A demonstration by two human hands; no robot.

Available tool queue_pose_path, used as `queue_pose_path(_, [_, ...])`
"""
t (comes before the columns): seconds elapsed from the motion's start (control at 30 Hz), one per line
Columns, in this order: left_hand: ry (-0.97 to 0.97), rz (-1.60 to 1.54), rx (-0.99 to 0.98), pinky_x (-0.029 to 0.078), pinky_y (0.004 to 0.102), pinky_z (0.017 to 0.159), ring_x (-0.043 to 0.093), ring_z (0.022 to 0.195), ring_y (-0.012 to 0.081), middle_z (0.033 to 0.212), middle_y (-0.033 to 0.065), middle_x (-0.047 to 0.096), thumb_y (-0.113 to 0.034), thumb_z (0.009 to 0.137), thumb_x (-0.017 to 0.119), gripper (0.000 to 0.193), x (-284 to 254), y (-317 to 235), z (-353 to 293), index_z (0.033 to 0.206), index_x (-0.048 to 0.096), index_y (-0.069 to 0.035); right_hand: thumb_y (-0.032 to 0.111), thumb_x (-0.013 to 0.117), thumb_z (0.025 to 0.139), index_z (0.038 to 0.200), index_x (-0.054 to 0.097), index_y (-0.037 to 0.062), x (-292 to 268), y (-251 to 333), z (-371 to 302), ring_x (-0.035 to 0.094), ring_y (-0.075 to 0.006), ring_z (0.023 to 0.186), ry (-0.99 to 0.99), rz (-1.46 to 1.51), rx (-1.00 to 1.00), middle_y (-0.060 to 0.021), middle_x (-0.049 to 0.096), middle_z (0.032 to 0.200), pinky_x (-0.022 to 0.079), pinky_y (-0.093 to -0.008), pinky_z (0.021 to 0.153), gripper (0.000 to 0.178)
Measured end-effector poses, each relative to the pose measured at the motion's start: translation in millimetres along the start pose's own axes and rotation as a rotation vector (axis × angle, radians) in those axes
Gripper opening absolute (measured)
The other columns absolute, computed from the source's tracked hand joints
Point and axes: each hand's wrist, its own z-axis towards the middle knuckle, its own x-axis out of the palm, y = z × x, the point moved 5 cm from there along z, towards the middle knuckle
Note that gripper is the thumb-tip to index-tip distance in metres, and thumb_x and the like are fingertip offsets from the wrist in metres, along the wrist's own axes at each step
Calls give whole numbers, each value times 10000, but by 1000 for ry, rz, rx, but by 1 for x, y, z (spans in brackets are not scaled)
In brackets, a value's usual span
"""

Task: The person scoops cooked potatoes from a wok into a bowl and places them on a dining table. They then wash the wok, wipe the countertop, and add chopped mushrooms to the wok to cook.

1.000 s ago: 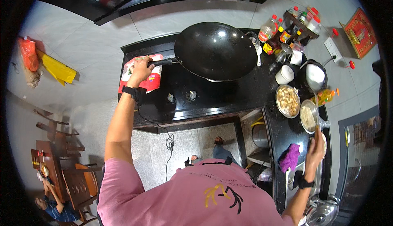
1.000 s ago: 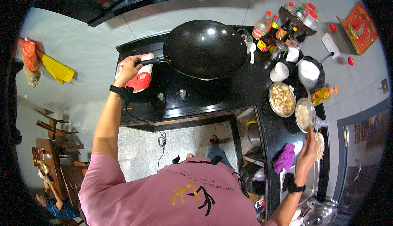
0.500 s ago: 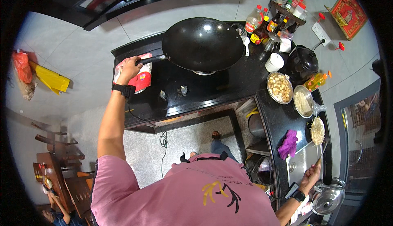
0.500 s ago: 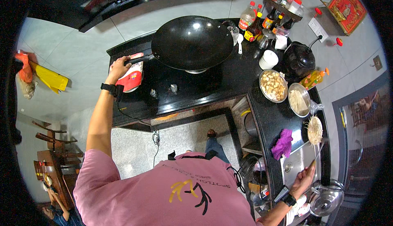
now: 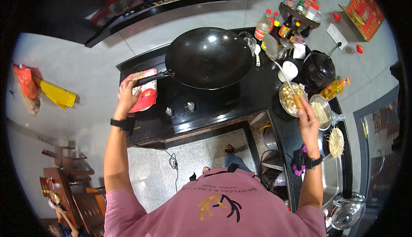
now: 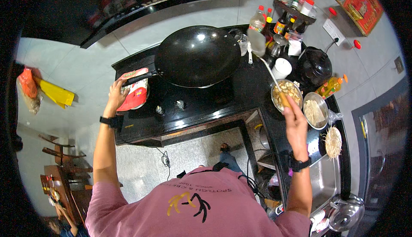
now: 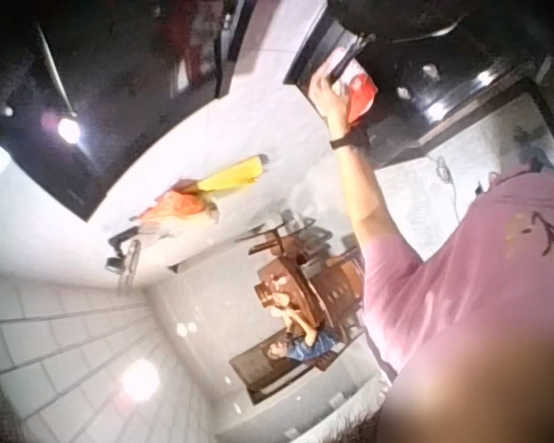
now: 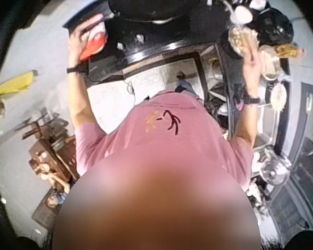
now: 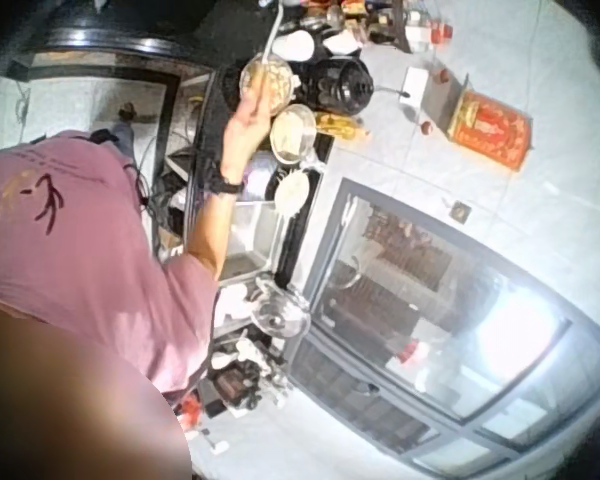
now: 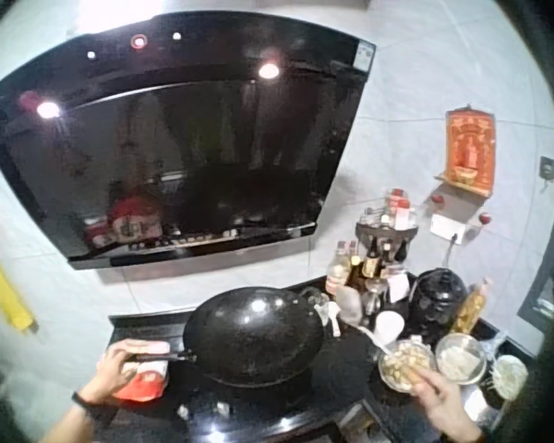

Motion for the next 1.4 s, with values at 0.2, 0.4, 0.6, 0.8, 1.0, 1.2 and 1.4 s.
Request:
queue_pose_path(0.2, [-28, -108, 120, 404, 458, 1005, 506, 1170, 389, 1258, 176, 570, -179, 878, 668, 345, -21, -45, -33, 1202, 610, -76, 165, 567, 989, 1377, 512, -3, 14, -22, 7, 568, -184, 1161, -129, -49, -47, -162, 611, 1299, 417, -295, 1011, 426])
queue_pose_path(0.4, [525, -607, 275, 485, 371, 912, 626, 1044, 279, 1095, 174, 662, -166, 921, 623, 281, 47, -160, -102, 1156, 639, -13, 176, 562, 998, 1444, 430, 21, -49, -40, -38, 608, -164, 924, -449, -246, -98, -100, 613, 1070, 485, -261, 774, 490])
queue_pose_path(0.6, [1038, -916, 496, 505, 327, 885, 637, 1019, 197, 1123, 121, 659, -233, 986, 575, 338, 164, -317, -152, 1239, 593, -10, 327, 552, 997, 945, 581, 30, -103, -104, -93, 395, -69, 418, -267, 43, 562, 33, 459, 556, 306, -248, 393, 302])
queue_pose_path(0.8, [1391, -1319, -53, 549, 367, 903, 651, 1041, 252, 1217, 158, 597, -164, 1012, 480, 415, 259, -454, -141, 1370, 405, 33, 398, 546, 1000, 928, 557, 20, -128, -141, -125, 419, -62, 494, -327, -54, 547, 25, 470, 621, 330, -251, 436, 385])
queue_pose_path(1.0, [1280, -1527, -563, 551, 392, 923, 637, 1080, 307, 1205, 187, 568, -139, 984, 533, 477, 337, -543, -100, 1384, 352, 46, 344, 554, 1004, 955, 552, 13, -144, -166, -115, 450, -70, 558, -311, -126, 554, 14, 499, 680, 368, -264, 477, 335])
queue_pose_path(1.2, [909, -1470, -709, 567, 397, 806, 636, 871, 243, 998, 149, 597, -101, 962, 554, 259, 383, -573, -67, 1184, 483, 11, 338, 565, 992, 990, 585, -10, -148, -182, -96, 471, -106, 620, -214, -181, 577, -32, 523, 687, 411, -314, 546, 348])
queue_pose_path(1.4, [1111, -1430, -702, 560, 356, 722, 608, 813, 205, 926, 85, 577, -89, 864, 598, 170, 378, -578, -55, 1001, 548, -2, 299, 565, 997, 981, 584, -8, -157, -191, -84, 454, -90, 609, -158, -163, 581, -14, 507, 680, 389, -300, 530, 308])
